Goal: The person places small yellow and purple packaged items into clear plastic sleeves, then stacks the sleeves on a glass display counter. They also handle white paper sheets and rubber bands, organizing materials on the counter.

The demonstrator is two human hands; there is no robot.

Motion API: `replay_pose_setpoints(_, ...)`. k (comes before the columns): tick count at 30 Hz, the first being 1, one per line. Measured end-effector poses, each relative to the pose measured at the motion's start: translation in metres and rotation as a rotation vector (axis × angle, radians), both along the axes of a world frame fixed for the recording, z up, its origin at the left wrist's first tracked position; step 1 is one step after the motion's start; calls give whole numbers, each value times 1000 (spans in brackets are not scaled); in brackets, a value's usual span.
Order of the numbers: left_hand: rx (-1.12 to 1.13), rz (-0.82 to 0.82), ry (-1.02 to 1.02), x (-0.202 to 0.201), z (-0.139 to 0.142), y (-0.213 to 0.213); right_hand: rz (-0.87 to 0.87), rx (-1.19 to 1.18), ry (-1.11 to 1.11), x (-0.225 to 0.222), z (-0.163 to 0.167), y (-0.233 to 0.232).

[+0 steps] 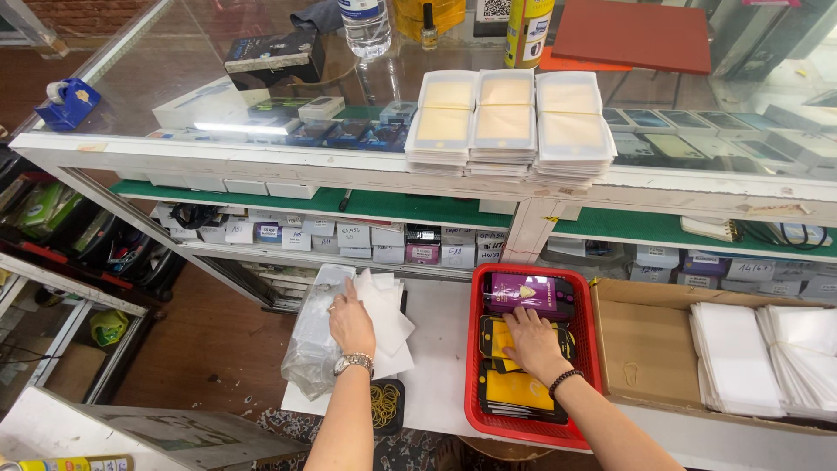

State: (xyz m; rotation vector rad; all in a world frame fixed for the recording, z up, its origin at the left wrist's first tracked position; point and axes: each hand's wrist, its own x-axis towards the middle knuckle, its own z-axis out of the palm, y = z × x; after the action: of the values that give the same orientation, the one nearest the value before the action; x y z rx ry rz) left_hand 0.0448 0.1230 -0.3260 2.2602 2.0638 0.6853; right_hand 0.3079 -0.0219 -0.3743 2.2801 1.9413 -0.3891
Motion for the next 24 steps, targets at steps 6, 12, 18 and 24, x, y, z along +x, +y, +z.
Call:
replay_pose_setpoints(6,-80,103,-411,-8,5,1,-60,-41,54,12,-6,-8)
replay_pose_setpoints(12,-188,178,-922,-8,6,6,-90,-19,72,22,-6,-25)
replay_pose_setpoints(18,-123,-140,-1197,13,4,2,-42,-83,-32,40,-6,-46)
replay_pose_setpoints(24,-611,-143,-1143,76,1,-38,44,91,76,41,2,-63)
